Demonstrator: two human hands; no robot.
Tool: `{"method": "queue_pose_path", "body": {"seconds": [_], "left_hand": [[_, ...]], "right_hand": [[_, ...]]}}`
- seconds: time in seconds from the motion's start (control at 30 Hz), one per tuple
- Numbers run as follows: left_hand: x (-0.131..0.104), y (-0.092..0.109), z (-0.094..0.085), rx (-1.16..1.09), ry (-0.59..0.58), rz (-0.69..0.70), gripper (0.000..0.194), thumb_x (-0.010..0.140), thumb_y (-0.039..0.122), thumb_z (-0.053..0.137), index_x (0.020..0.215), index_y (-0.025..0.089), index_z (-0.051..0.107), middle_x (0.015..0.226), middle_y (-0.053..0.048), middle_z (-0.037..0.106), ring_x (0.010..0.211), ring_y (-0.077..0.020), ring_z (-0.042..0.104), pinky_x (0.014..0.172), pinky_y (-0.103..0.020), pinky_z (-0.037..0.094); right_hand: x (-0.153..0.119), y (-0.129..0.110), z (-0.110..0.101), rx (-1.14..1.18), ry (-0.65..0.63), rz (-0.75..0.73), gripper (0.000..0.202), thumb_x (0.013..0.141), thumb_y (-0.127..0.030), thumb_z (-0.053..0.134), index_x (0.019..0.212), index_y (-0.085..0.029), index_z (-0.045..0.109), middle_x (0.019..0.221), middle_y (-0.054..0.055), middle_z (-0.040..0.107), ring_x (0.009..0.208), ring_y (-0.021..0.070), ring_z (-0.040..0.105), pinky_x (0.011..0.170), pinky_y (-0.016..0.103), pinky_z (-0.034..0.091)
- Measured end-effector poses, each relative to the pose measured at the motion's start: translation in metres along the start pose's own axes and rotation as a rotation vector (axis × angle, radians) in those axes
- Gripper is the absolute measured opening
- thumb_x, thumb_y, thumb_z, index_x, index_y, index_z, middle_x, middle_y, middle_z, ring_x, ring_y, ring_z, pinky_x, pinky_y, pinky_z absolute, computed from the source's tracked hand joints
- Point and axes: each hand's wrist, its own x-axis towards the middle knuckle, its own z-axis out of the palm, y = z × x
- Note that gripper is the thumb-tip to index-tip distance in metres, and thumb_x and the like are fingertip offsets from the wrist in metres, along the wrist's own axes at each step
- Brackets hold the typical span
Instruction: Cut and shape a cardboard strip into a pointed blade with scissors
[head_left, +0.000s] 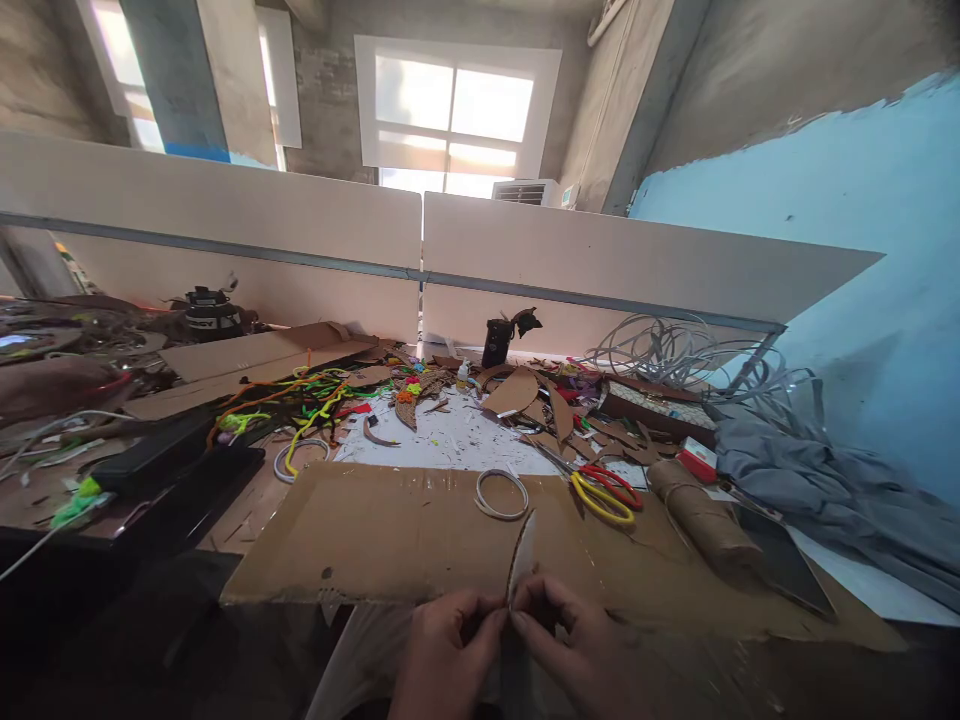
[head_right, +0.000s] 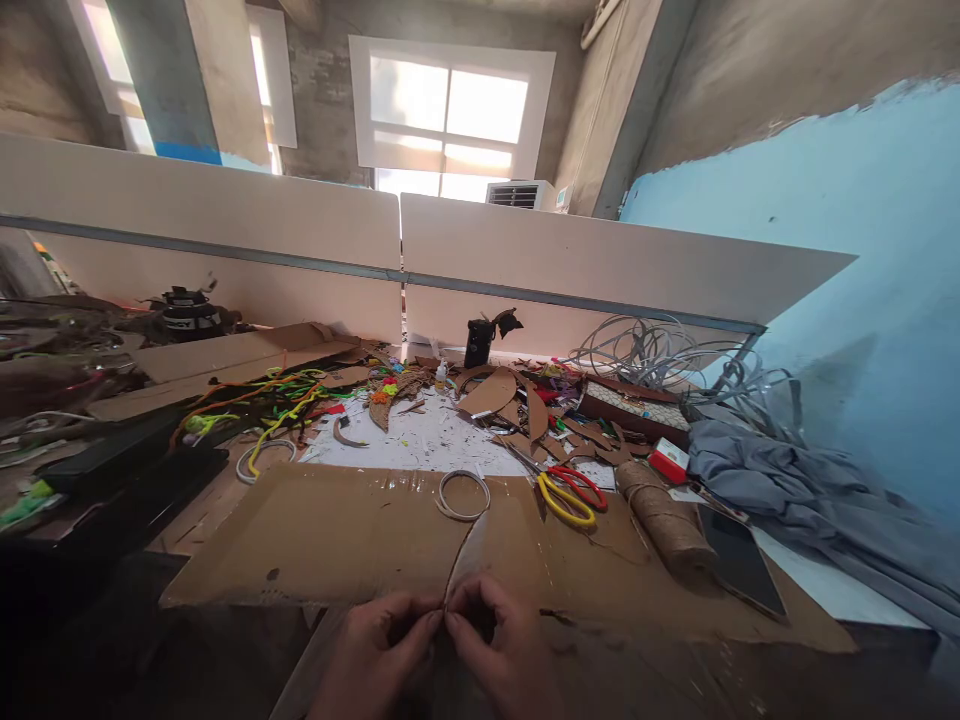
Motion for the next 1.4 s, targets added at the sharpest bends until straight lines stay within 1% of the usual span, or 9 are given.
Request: {"method": "queue_pose_path", "body": {"seconds": [0.17,0.3,0.53,0.7,0.9,1.03,1.2,1.3,1.4], "left_hand": [[-0.001,0.001,0.002,0.070,0.041,0.034,0.025,0.081,0.025,0.055,0.083,0.022,0.080,0.084,-0.004,0.080,0.080,-0.0216,0.074,0.072,-0.023,0.052],[-0.002,0.000,0.003,0.114,0.069,0.048,0.025,0.080,0.022,0.055,0.081,0.022,0.079,0.081,-0.003,0.080,0.077,-0.0210,0.073,0.070,-0.023,0.051],[0.000,-0.003,0.002,0.077,0.040,0.060,0.026,0.081,0.022,0.053,0.082,0.021,0.079,0.078,-0.003,0.079,0.077,-0.0207,0.072,0.070,-0.022,0.051],[-0.001,-0.001,0.003,0.050,0.061,0.038,0.026,0.080,0.024,0.053,0.083,0.020,0.079,0.081,-0.004,0.079,0.077,-0.0214,0.072,0.069,-0.023,0.051],[0.001,0.002,0.001,0.007,0.028,0.022,0.025,0.080,0.027,0.055,0.080,0.018,0.079,0.078,-0.005,0.079,0.078,-0.0221,0.072,0.071,-0.024,0.051],[0.002,0.000,0.000,-0.003,0.019,0.006,0.023,0.080,0.028,0.058,0.078,0.018,0.078,0.081,-0.005,0.079,0.079,-0.0230,0.073,0.072,-0.025,0.052],[0.001,-0.003,0.000,0.032,0.025,0.012,0.022,0.080,0.026,0.057,0.075,0.019,0.077,0.078,-0.004,0.079,0.077,-0.0223,0.072,0.070,-0.024,0.051],[0.000,-0.006,0.001,0.088,0.047,0.039,0.022,0.081,0.024,0.056,0.074,0.019,0.076,0.076,-0.003,0.078,0.074,-0.0209,0.072,0.069,-0.024,0.050],[0.000,-0.007,0.003,0.156,0.080,0.058,0.023,0.081,0.022,0.055,0.073,0.019,0.075,0.073,-0.004,0.077,0.071,-0.0203,0.070,0.066,-0.023,0.048]], "right_hand": [[0.001,0.008,0.001,0.011,0.025,-0.034,0.012,0.079,-0.029,0.060,0.075,-0.019,0.063,0.072,-0.001,0.061,0.069,0.0163,0.055,0.063,0.025,0.041],[0.001,0.008,0.002,0.028,0.019,-0.047,0.011,0.080,-0.029,0.060,0.075,-0.018,0.063,0.071,-0.001,0.061,0.068,0.0160,0.055,0.062,0.025,0.041],[0.001,0.006,0.003,0.026,0.028,-0.042,0.012,0.080,-0.030,0.060,0.075,-0.019,0.061,0.070,-0.001,0.059,0.065,0.0153,0.054,0.060,0.025,0.040],[0.001,0.005,0.002,0.036,0.017,-0.017,0.016,0.081,-0.032,0.060,0.073,-0.019,0.059,0.069,-0.001,0.058,0.067,0.0162,0.054,0.063,0.026,0.040],[0.000,0.005,0.002,0.003,0.001,-0.020,0.013,0.080,-0.030,0.058,0.074,-0.019,0.060,0.068,-0.002,0.057,0.066,0.0157,0.053,0.062,0.025,0.039],[-0.001,-0.002,0.001,-0.032,0.003,-0.008,0.012,0.079,-0.030,0.059,0.074,-0.019,0.061,0.069,-0.001,0.059,0.067,0.0167,0.054,0.063,0.026,0.041],[-0.002,-0.013,0.000,-0.083,-0.011,-0.002,0.016,0.078,-0.034,0.057,0.072,-0.019,0.060,0.071,0.001,0.060,0.068,0.0182,0.055,0.064,0.027,0.042],[-0.001,-0.009,0.001,-0.099,-0.026,-0.013,0.015,0.079,-0.033,0.056,0.073,-0.019,0.059,0.071,0.001,0.060,0.069,0.0178,0.055,0.065,0.027,0.042],[0.000,0.000,0.002,-0.090,-0.008,-0.039,0.013,0.080,-0.030,0.056,0.074,-0.020,0.060,0.070,-0.001,0.059,0.068,0.0169,0.054,0.064,0.026,0.041]]}}
